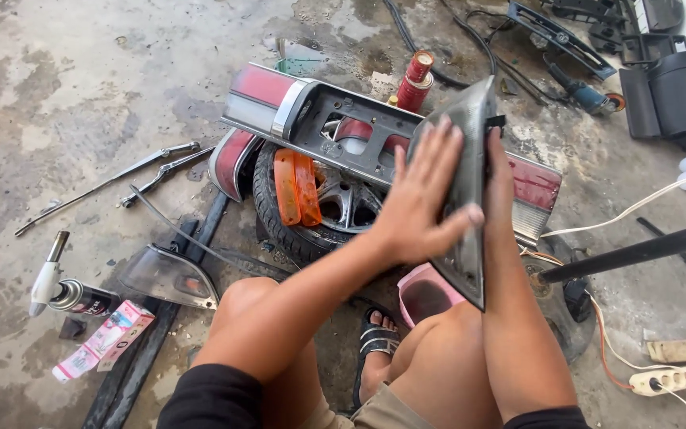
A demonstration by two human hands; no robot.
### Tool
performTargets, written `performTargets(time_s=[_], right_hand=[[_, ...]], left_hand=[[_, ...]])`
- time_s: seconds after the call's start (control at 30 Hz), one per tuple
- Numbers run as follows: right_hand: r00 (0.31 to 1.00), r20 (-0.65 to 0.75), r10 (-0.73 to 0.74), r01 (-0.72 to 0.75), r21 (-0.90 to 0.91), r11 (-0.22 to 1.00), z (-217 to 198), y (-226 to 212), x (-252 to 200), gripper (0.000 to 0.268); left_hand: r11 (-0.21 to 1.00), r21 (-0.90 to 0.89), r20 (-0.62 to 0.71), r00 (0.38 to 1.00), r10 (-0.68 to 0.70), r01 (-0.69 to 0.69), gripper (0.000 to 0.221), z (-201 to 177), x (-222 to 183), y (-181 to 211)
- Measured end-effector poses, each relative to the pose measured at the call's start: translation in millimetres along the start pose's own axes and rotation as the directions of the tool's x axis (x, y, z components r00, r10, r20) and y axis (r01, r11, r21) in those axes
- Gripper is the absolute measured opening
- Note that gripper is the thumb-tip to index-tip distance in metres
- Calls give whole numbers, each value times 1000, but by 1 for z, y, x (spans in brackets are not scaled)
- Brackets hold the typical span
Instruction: Hand-sanding a plastic car light lens to restore its surface finish.
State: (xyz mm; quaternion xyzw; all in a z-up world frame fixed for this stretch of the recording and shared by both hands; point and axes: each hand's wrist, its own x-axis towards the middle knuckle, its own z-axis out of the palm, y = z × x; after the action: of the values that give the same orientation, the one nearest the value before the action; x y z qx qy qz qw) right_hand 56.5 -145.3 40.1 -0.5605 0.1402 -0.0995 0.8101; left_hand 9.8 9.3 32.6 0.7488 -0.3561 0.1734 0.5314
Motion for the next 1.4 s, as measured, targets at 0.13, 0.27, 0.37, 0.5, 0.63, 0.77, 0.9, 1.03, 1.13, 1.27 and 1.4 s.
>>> performTargets(time_s=[0.13, 0.27, 0.37, 0.5, 0.63, 0.77, 0.9, 1.03, 1.13, 1.27, 1.4], right_hand=[[981, -43, 192, -194, -46, 980, 48, -4, -69, 63], [994, 3, 111, -110, -19, 994, 48, -6, -48, 62], [999, 25, -20, 18, 61, 998, 32, 0, -32, 52], [966, 180, -184, 226, -252, 941, 57, -4, -80, 63], [947, 198, -253, 300, -268, 915, 44, 6, -67, 58], [957, 61, -284, 291, -221, 931, 58, -14, -71, 72], [928, 208, -309, 326, -57, 944, 29, 26, -49, 41], [995, 33, -99, 99, -4, 995, 45, -4, -54, 73], [996, 22, -88, 85, 113, 990, 32, -7, -51, 72], [984, 9, -177, 175, -210, 962, 7, 2, -39, 59], [952, 48, -302, 300, -341, 891, -16, 12, -8, 46]], left_hand=[[963, -241, -82, 986, -142, 118, 69, -18, 24, -49], [981, -184, -74, 994, -78, 63, 87, -7, -7, -7], [996, -89, -15, 1000, -24, 22, 98, 4, -17, 5], [982, -69, 10, 985, -174, 174, 68, -13, 9, -65], [672, -635, 70, 894, -442, 382, 77, -15, 4, -39], [789, -344, 233, 860, -453, 509, 87, -12, 7, 17], [428, -797, 180, 844, -505, 426, 80, -29, 30, 1], [567, -740, 47, 869, -492, 361, 66, 0, 4, -5], [878, -333, 181, 937, -299, 345, 73, -4, 12, 1], [877, -381, 26, 952, -306, 293, 77, -18, 7, 3], [1000, 9, 89, 996, -28, 27, 102, -5, -18, 17]])
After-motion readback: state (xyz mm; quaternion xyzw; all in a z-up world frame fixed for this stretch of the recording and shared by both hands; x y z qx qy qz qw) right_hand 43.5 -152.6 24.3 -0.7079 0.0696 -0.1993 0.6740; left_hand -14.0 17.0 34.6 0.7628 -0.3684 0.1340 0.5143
